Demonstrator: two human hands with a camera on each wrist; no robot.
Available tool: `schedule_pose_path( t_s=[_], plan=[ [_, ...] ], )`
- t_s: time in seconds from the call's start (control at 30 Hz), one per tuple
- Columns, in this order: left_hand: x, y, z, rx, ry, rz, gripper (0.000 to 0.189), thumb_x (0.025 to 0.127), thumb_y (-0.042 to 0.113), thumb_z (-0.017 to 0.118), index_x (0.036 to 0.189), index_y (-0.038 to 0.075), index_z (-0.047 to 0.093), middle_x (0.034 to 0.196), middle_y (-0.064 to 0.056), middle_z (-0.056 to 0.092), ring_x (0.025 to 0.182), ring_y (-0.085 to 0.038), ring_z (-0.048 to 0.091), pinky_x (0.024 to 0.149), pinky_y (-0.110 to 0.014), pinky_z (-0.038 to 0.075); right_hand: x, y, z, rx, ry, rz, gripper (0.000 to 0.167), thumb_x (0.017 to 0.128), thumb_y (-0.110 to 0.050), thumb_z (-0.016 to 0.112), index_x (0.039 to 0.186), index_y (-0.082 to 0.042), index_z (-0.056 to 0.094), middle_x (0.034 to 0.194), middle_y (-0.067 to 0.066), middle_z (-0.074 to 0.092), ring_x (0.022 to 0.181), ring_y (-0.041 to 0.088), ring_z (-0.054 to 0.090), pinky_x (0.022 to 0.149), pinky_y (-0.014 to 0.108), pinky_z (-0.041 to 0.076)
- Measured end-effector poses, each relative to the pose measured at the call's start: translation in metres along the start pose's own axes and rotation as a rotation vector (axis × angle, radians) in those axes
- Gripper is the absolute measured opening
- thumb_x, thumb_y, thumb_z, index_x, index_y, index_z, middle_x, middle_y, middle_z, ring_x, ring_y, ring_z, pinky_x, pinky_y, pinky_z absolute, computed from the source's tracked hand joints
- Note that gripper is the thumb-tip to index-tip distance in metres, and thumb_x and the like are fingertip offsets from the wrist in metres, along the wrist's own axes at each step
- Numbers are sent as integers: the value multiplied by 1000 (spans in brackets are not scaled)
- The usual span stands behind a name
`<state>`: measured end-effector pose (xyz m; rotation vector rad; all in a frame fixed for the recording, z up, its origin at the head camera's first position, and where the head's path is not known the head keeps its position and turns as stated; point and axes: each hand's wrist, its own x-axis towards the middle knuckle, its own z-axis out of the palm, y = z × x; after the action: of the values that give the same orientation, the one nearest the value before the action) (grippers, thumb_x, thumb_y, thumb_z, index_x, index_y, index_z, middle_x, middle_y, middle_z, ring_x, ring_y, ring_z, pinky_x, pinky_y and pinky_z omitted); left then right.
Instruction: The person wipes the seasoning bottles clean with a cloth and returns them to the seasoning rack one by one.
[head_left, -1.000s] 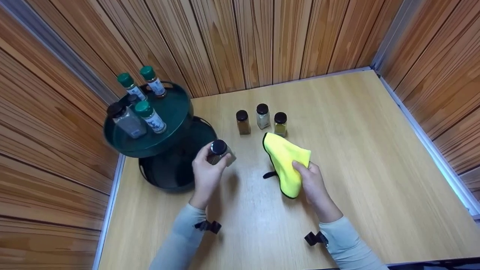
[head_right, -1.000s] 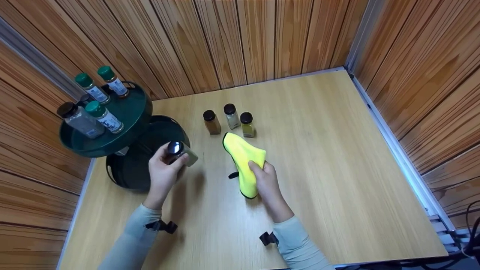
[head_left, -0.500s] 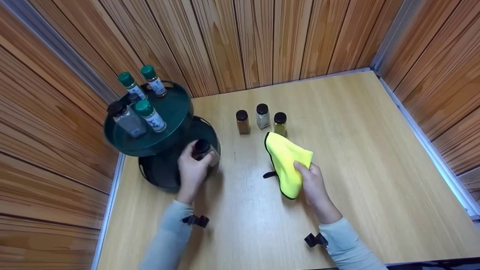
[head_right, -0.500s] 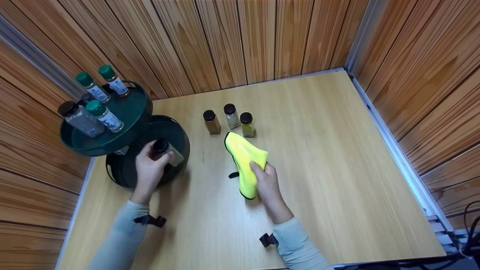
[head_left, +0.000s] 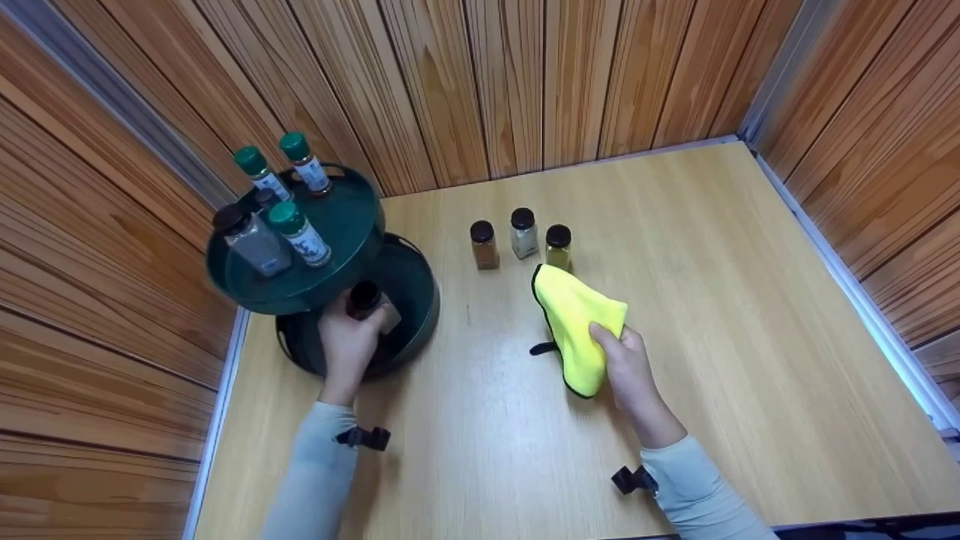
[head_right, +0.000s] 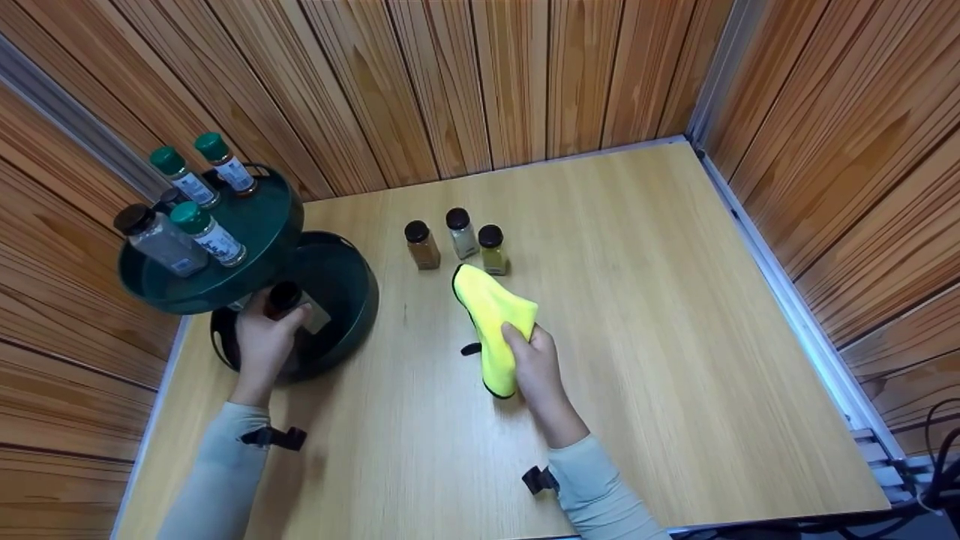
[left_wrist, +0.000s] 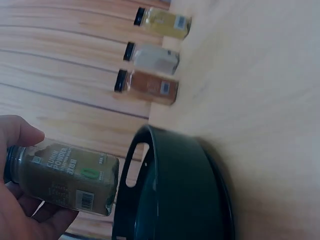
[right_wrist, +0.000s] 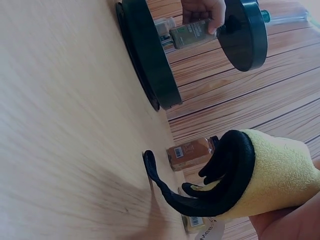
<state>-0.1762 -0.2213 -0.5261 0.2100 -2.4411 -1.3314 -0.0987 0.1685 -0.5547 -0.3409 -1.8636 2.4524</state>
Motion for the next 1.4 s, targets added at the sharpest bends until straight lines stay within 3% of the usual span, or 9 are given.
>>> schedule_pose_path(
  t_s=[0.2,0.43,0.67,0.87,1.1,1.4],
  plan=[
    [3,-13,-12,-17,49,-51,44,83,21,79,120,6,63,121,-9,65,108,-22,60,98,-40,48,0,-1,0,-20,11,8,25,104,-13,55,114,9,62,91,6,73,82,17,70,75,29,57],
    [8,-25,-25,-63,114,-41,39,85,17,78,118,5,60,112,-6,62,95,-18,56,84,-28,44,-1,-2,-2,-29,10,14,27,104,-13,55,117,10,61,94,5,73,85,17,71,77,28,57],
    [14,-40,-33,-66,171,-58,42,84,17,80,118,7,58,106,-2,61,92,-15,54,82,-24,43,1,0,-3,-5,-1,14,24,103,-13,54,114,8,62,93,5,74,84,18,72,77,30,58],
    [19,-47,-39,-104,174,-94,34,85,17,80,111,7,61,99,-4,62,86,-17,55,76,-26,43,1,-2,-3,-5,3,18,26,103,-14,54,116,8,61,93,5,74,85,18,72,78,30,58],
    [21,-58,-44,-46,142,-118,41,88,20,78,121,4,61,110,-6,64,92,-18,54,80,-27,43,1,0,-3,-2,13,18,26,104,-14,54,115,8,62,93,5,74,85,17,72,78,30,58],
    [27,-70,-45,-53,103,-208,35,92,23,75,120,8,61,111,-7,65,97,-20,57,85,-30,47,-1,2,-1,14,-5,14,28,104,-15,53,119,7,62,97,6,74,90,19,72,82,31,58]
  ],
)
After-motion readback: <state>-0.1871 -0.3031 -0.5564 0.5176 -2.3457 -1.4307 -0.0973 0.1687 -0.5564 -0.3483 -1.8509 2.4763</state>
